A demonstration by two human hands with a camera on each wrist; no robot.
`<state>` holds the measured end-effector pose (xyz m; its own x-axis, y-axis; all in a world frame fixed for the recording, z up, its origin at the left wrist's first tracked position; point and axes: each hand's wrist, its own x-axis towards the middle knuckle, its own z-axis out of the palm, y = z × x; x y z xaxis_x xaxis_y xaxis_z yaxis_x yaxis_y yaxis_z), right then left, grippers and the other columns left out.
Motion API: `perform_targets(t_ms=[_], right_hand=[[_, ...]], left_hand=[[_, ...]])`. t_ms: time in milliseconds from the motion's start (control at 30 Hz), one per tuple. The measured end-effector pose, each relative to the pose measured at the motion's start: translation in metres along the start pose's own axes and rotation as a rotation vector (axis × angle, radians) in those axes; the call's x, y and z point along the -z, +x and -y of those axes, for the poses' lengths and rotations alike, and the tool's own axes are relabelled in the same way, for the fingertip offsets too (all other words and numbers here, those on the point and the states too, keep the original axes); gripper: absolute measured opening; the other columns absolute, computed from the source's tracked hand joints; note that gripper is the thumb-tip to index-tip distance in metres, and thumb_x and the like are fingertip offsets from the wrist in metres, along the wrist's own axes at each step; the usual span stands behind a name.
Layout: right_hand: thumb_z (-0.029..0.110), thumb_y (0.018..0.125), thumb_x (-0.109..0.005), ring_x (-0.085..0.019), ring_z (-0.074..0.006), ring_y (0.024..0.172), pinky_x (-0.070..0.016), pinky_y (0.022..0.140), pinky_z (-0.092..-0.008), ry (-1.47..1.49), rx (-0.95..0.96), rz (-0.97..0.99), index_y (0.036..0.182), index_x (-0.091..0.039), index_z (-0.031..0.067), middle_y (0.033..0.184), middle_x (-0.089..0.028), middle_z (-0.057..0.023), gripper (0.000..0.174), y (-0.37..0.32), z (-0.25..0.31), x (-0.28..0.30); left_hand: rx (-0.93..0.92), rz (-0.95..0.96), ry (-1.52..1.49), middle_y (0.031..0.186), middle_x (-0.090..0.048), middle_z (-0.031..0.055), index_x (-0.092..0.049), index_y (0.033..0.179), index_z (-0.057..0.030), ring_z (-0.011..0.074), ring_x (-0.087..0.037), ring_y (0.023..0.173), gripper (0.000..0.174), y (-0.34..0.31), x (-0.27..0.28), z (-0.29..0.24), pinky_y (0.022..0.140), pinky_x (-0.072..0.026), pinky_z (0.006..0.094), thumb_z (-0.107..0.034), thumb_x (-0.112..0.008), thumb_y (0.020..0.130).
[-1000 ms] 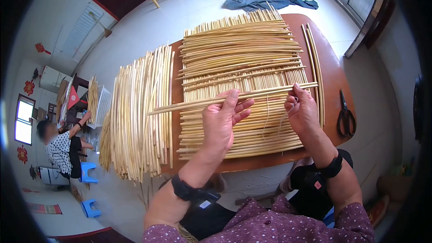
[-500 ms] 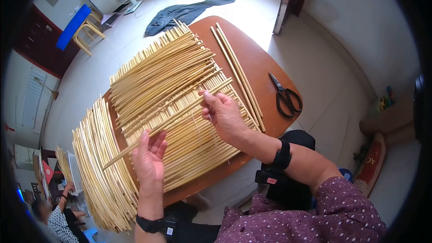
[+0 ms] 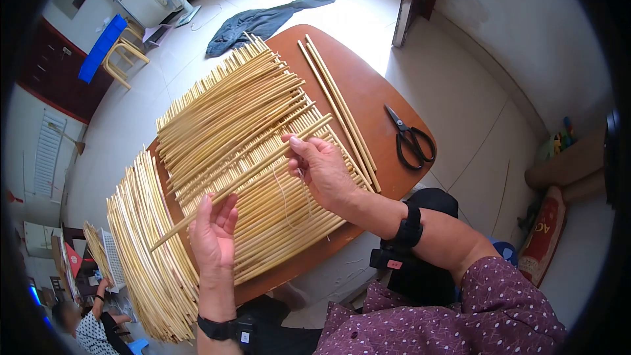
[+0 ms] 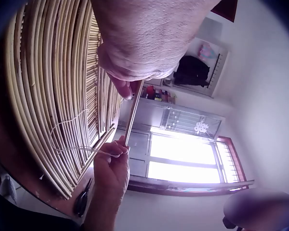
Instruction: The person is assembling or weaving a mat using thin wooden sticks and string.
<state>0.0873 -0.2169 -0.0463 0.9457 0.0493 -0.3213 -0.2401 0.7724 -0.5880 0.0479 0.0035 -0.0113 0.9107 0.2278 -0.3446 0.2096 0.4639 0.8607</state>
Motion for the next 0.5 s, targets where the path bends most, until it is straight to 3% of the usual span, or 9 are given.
perform_targets(t_ms=[267,367,400,500], right_hand=[[0.019,0.097,-0.06,-0.055,-0.0051,0.068,-0.0476,0.061,-0.0181,-0.037,0.026,0.013,0.109,-0.064,0.0003,0.081,-0.059,0.001,0.022,0.004,-0.002,0.006],[0.02,0.098,-0.059,-0.053,-0.0032,0.066,-0.0447,0.058,-0.0157,-0.072,0.072,0.062,0.113,-0.062,0.0015,0.079,-0.056,0.0031,0.024,0.011,-0.002,0.018],[0.022,0.097,-0.061,-0.051,-0.0028,0.064,-0.0434,0.054,-0.0157,-0.101,0.096,0.056,0.103,-0.065,0.0059,0.075,-0.055,0.0036,0.017,0.014,0.0,0.019],[0.019,0.098,-0.059,-0.052,-0.008,0.069,-0.0439,0.059,-0.0223,-0.007,0.075,0.014,0.106,-0.06,0.0034,0.079,-0.054,0.0001,0.017,0.02,0.0,0.024]], left_hand=[[-0.011,-0.043,0.023,0.1,-0.069,0.0162,-0.064,0.107,-0.0012,0.029,-0.069,0.098,0.026,-0.004,-0.007,-0.005,0.072,-0.0597,0.0302,-0.019,-0.069,0.09],[-0.05,0.067,-0.042,0.1,-0.07,0.0151,-0.064,0.104,-0.0016,0.0282,-0.069,0.097,0.023,-0.007,-0.004,0.0,0.074,-0.0609,0.0329,-0.02,-0.068,0.092],[-0.069,0.099,-0.063,0.101,-0.07,0.0146,-0.064,0.104,-0.0017,0.028,-0.07,0.097,0.022,-0.008,-0.005,0.002,0.075,-0.061,0.0332,-0.021,-0.067,0.092],[-0.119,0.121,-0.089,0.106,-0.07,0.0132,-0.066,0.107,-0.0041,0.0251,-0.069,0.099,0.025,-0.005,-0.002,-0.001,0.078,-0.0596,0.0322,-0.025,-0.068,0.092]])
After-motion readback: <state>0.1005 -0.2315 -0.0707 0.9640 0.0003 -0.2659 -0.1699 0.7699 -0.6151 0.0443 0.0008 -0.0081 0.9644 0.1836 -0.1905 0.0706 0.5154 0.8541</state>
